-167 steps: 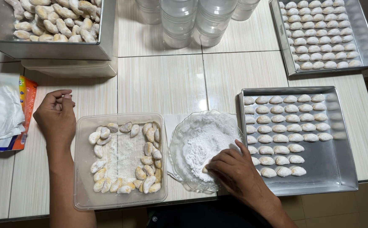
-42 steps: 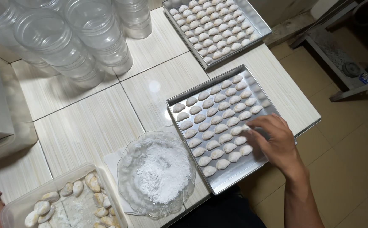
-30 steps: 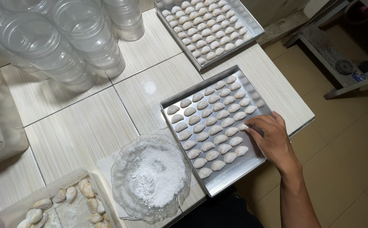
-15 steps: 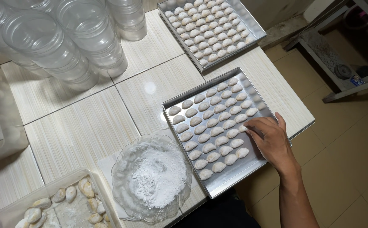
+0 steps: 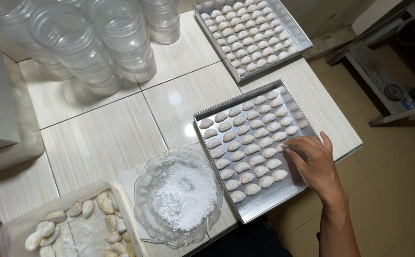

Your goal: The person repeatedly picks up small, crescent-shaped dough pieces from a plastic container, rolls them in a plate of white powder, and places them onto a metal baking tray. The process is repeated continuously to fill the tray with the coated dough pieces.

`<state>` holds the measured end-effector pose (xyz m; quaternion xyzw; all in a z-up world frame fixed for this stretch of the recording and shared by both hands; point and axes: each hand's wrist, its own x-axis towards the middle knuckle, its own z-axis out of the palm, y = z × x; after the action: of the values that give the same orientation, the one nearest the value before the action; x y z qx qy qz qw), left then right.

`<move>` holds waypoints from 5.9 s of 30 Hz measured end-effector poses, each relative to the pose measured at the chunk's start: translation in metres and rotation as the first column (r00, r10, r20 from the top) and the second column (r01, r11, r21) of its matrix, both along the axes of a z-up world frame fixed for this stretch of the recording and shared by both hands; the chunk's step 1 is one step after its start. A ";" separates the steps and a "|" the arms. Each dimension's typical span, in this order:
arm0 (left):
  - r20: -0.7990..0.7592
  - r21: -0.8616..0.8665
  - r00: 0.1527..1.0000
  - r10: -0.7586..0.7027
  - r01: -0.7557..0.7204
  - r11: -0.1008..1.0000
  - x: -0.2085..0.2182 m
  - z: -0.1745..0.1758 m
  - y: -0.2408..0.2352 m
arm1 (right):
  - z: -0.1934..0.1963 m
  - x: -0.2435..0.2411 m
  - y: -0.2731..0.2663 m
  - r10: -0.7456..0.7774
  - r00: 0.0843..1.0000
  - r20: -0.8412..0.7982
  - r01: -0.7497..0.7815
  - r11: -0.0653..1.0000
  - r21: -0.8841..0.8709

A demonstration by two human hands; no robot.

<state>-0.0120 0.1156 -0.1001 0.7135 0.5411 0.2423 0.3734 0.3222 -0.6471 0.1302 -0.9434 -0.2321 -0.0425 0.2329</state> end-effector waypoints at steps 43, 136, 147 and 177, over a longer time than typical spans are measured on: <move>0.153 0.427 0.969 -0.195 0.114 0.897 0.048 0.161 -0.148 | -0.013 -0.047 0.203 0.895 0.446 0.032 -0.873 0.442 -0.206; 0.016 0.341 0.993 -0.115 0.102 0.934 0.043 0.190 -0.172 | -0.001 -0.092 0.150 0.825 0.557 -0.097 -0.829 0.559 -0.001; 0.016 0.363 0.991 -0.130 0.116 0.924 0.042 0.188 -0.171 | 0.019 -0.111 0.157 0.833 0.540 -0.120 -0.834 0.548 0.055; 0.031 0.394 0.984 -0.173 0.147 0.907 0.039 0.180 -0.166 | 0.015 -0.083 0.144 0.775 0.624 -0.101 -0.781 0.623 -0.043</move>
<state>0.0270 -0.0501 0.0796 0.8072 0.4093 0.3369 0.2597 0.2395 -0.5031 0.1454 -0.7601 -0.6100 0.1063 0.1972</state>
